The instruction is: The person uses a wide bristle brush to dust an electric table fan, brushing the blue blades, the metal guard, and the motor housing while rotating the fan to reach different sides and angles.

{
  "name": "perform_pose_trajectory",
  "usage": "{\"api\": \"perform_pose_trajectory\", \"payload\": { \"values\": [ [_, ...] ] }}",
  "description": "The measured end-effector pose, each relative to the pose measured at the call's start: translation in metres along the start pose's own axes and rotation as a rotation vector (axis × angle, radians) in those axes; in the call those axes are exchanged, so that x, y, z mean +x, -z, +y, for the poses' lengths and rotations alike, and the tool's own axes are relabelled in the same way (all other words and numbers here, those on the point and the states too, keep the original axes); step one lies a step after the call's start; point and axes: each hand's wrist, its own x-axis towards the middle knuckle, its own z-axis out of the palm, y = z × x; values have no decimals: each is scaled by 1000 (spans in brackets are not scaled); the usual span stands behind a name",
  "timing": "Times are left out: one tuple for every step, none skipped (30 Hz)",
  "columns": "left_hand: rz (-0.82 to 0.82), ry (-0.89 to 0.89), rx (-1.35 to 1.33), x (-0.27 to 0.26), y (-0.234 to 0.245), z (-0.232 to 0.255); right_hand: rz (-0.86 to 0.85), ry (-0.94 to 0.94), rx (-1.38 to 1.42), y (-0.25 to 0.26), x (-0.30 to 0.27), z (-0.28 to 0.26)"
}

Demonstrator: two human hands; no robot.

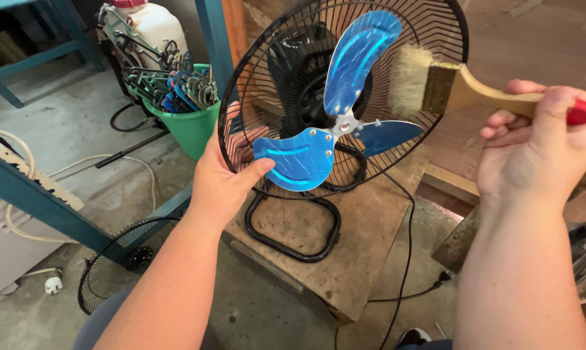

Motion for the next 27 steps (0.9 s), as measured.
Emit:
{"api": "perform_pose_trajectory", "payload": {
  "values": [
    [10, 22, -4, 0, 0, 0, -6, -14, 8, 0, 0, 1],
    [18, 41, -9, -1, 1, -1, -11, -25, 16, 1, 0, 3],
    [25, 60, -13, -1, 0, -2, -28, -45, 19, 2, -2, 7],
    [28, 61, -22, 0, 0, -3, -57, -53, 20, 2, -3, 10],
    [31, 63, -31, -1, 0, -4, -92, -70, 15, 2, -4, 10],
    [28, 59, -37, 1, 0, -3, -136, -72, 12, 2, -5, 10],
    [37, 78, -36, 1, -1, -3, -138, -53, 11, 1, -5, 7],
    [44, 93, -32, 2, -1, -3, -140, -30, 14, -1, -5, 6],
    [51, 107, -28, 3, -1, -3, -98, 14, 21, -4, -4, 3],
    [48, 101, -35, 4, -1, -2, -55, 55, 26, -8, -4, 0],
    [45, 96, -42, 5, 0, -1, -41, 95, 20, -13, -4, -3],
    [44, 99, -52, 3, -1, -1, -25, 130, 9, -17, -7, -3],
    [46, 96, -42, 3, -1, -2, -9, 164, -2, -20, -10, -3],
    [45, 94, -33, 3, -1, -2, -30, 160, 2, -23, -12, -2],
    [45, 91, -25, 4, -2, -3, -52, 156, 6, -26, -15, 1],
    [42, 70, -16, 4, -3, -4, -73, 148, 9, -27, -17, 3],
    [39, 48, -7, 4, -4, -5, -103, 133, 33, -27, -20, 4],
    [39, 28, 0, 3, -4, -5, -136, 115, 56, -28, -21, 6],
    [44, 32, 13, 2, -5, -5, -170, 97, 78, -28, -22, 6],
    [52, 34, 27, 2, -5, -4, -190, 68, 74, -29, -23, 7],
    [59, 36, 41, 2, -6, -4, -210, 40, 70, -29, -23, 6],
    [61, 39, 30, 1, -6, -3, -230, 13, 66, -30, -24, 4],
    [63, 43, 18, 1, -6, -1, -239, 19, 62, -32, -24, 2],
    [66, 45, 6, 1, -7, 0, -248, 25, 57, -33, -25, 0],
    [63, 43, 12, 2, -7, 1, -258, 31, 51, -36, -27, -2],
    [62, 42, 18, 2, -7, 2, -287, 68, 14, -39, -29, -4],
    [62, 41, 23, 2, -8, 3, -316, 105, -24, -42, -31, -5]
  ]
}}
